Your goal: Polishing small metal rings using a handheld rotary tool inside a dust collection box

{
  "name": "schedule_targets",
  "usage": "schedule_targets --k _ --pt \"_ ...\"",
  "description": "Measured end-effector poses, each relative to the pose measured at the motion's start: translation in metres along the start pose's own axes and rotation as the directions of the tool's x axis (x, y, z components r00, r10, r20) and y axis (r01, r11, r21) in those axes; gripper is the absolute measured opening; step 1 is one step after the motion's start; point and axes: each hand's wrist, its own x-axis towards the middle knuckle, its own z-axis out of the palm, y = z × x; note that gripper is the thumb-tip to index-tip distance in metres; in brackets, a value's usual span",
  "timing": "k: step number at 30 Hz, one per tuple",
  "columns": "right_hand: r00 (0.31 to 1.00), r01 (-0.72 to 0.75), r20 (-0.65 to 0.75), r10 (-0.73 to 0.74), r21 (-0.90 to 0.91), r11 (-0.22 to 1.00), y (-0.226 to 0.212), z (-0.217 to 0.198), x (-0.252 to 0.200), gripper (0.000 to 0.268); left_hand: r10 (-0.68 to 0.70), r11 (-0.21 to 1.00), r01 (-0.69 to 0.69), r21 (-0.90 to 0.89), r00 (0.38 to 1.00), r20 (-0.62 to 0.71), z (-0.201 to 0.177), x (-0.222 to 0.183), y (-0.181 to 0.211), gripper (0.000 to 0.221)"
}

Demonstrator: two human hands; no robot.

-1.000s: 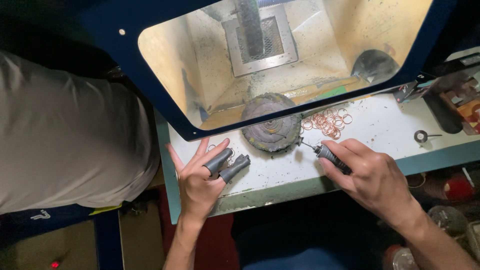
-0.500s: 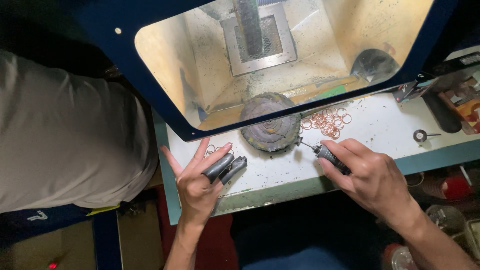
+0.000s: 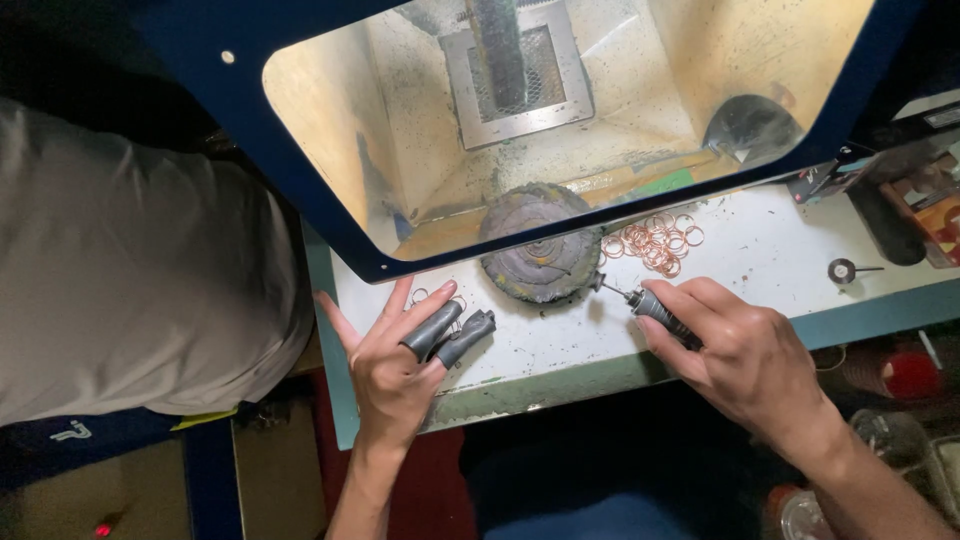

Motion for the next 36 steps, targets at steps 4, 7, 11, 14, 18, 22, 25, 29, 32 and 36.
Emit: schedule_targets --k 4,7,11,14,18,22,25,29,32,36 --pt "1.000 0.004 -0.003 -0.004 0.006 1.000 -0.001 -0.001 0.001 0.046 -0.063 0.998 0.063 -0.011 0.998 -0.005 0.001 0.001 0.000 0.031" --pt "1.000 0.007 -0.003 -0.007 -0.033 0.999 -0.001 -0.002 0.001 0.046 -0.096 0.983 0.100 0.155 0.995 -0.029 0.004 0.000 -0.003 0.023" --pt "1.000 0.013 0.010 -0.012 -0.035 0.999 0.001 -0.001 -0.001 0.047 -0.149 0.965 0.156 0.213 0.988 -0.047 -0.001 -0.006 -0.003 0.043" --pt "0.998 -0.026 0.064 0.024 0.027 0.999 -0.001 -0.009 0.001 0.049 -0.126 0.977 0.136 0.164 0.989 -0.073 -0.010 -0.015 -0.002 0.030" --pt "0.984 -0.064 0.178 0.030 0.187 0.980 0.003 -0.024 0.002 0.060 -0.125 0.979 0.156 0.134 0.969 -0.211 -0.015 -0.031 -0.007 0.034" --pt "0.985 -0.088 0.160 0.067 0.128 0.988 0.013 -0.022 0.002 0.060 -0.248 0.967 0.253 -0.022 0.925 -0.287 -0.019 -0.043 -0.001 0.014" --pt "0.995 -0.077 0.074 0.070 0.100 0.992 0.019 -0.025 0.007 0.065 -0.234 0.962 0.270 0.043 0.896 -0.378 -0.009 -0.041 0.014 0.015" --pt "0.996 -0.066 -0.050 0.073 0.120 0.991 0.021 -0.016 0.020 0.059 -0.228 0.968 0.248 0.024 0.920 -0.319 0.015 -0.030 0.053 0.025" --pt "0.993 -0.070 -0.081 0.082 0.142 0.987 0.019 -0.008 0.031 0.057 -0.127 0.991 0.133 -0.002 0.942 -0.310 0.042 -0.033 0.063 0.028" --pt "0.979 -0.201 0.015 0.201 0.144 0.969 0.013 -0.005 0.048 0.058 -0.028 0.989 -0.021 -0.149 0.948 -0.317 0.056 -0.031 0.086 0.017"
